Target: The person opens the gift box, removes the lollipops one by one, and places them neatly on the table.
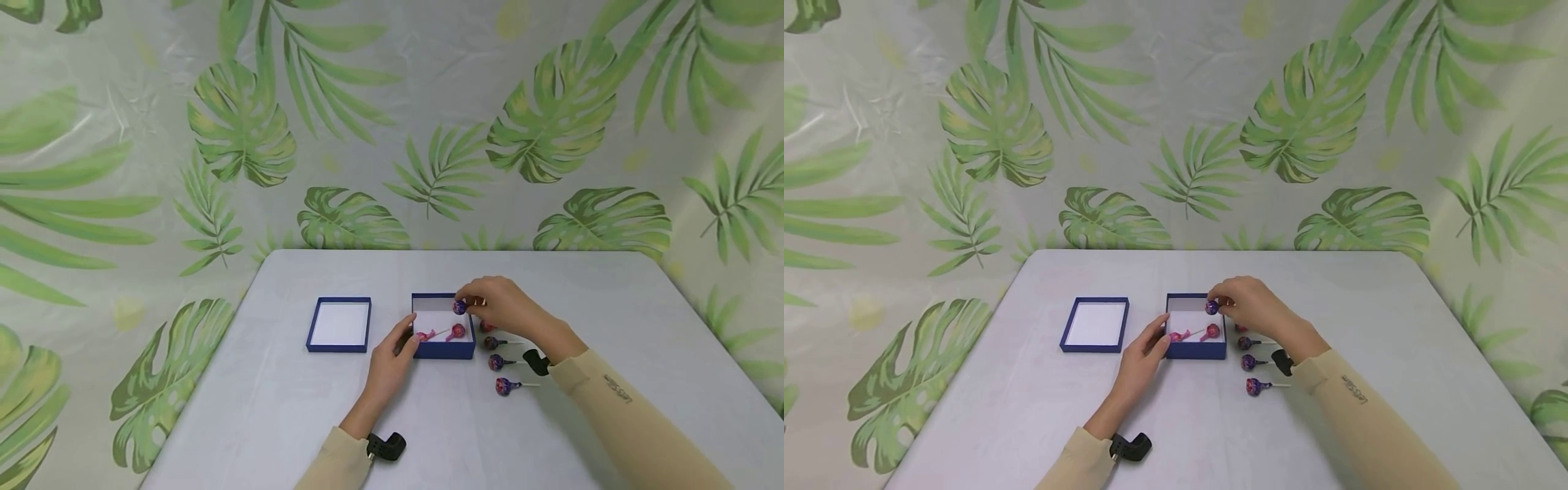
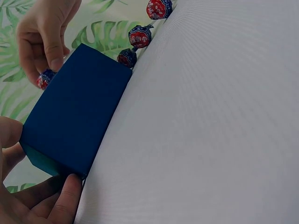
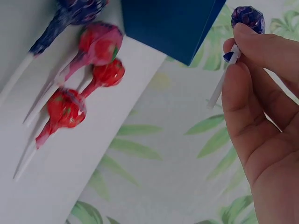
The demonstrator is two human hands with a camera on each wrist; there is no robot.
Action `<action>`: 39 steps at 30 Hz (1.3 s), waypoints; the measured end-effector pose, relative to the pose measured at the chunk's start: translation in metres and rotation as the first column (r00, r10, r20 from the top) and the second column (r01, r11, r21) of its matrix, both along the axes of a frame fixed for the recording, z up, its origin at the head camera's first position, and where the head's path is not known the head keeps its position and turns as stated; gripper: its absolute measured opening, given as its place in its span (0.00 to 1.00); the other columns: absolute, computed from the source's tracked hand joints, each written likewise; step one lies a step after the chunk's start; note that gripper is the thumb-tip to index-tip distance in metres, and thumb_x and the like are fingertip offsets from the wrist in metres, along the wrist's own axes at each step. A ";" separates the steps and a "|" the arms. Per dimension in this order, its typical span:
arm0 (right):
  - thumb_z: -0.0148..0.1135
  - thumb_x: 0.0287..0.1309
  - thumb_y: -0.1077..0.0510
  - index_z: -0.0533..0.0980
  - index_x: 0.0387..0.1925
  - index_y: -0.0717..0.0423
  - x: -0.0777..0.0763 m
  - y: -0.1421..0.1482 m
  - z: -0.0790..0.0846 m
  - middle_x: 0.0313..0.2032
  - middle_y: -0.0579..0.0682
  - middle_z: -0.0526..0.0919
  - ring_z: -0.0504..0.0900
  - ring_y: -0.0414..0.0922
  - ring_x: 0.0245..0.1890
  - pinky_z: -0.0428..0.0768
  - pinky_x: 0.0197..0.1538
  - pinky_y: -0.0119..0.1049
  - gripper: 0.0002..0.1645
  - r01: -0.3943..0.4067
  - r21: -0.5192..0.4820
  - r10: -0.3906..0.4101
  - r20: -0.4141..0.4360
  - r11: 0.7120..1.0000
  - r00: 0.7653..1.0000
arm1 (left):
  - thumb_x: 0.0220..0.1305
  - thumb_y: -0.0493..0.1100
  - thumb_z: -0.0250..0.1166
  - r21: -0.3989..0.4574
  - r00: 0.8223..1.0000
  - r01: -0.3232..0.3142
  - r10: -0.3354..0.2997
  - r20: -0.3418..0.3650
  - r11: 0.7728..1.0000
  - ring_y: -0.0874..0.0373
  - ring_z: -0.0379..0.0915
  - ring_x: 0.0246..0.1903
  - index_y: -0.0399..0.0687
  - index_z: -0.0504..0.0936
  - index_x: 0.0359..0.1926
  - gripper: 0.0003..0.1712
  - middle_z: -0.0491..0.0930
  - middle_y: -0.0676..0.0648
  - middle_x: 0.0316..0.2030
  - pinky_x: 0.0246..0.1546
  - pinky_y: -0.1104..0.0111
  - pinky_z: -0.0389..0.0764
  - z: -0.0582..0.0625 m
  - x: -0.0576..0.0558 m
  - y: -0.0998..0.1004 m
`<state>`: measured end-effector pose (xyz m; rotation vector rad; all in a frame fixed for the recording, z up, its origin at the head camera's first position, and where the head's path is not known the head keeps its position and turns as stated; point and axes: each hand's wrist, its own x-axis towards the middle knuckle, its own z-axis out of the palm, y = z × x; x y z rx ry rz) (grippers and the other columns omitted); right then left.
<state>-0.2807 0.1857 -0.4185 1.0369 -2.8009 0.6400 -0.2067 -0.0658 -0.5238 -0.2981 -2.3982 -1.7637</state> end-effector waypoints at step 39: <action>0.73 0.54 0.69 0.84 0.45 0.54 0.013 0.074 -0.035 0.36 0.42 0.84 0.80 0.38 0.34 0.83 0.39 0.39 0.16 0.049 0.121 -0.050 0.011 0.992 0.999 | 0.76 0.50 0.58 0.000 1.000 -0.011 0.011 0.030 1.000 0.57 0.67 0.67 0.61 0.71 0.72 0.26 0.73 0.50 0.67 0.65 0.63 0.70 0.000 0.001 0.000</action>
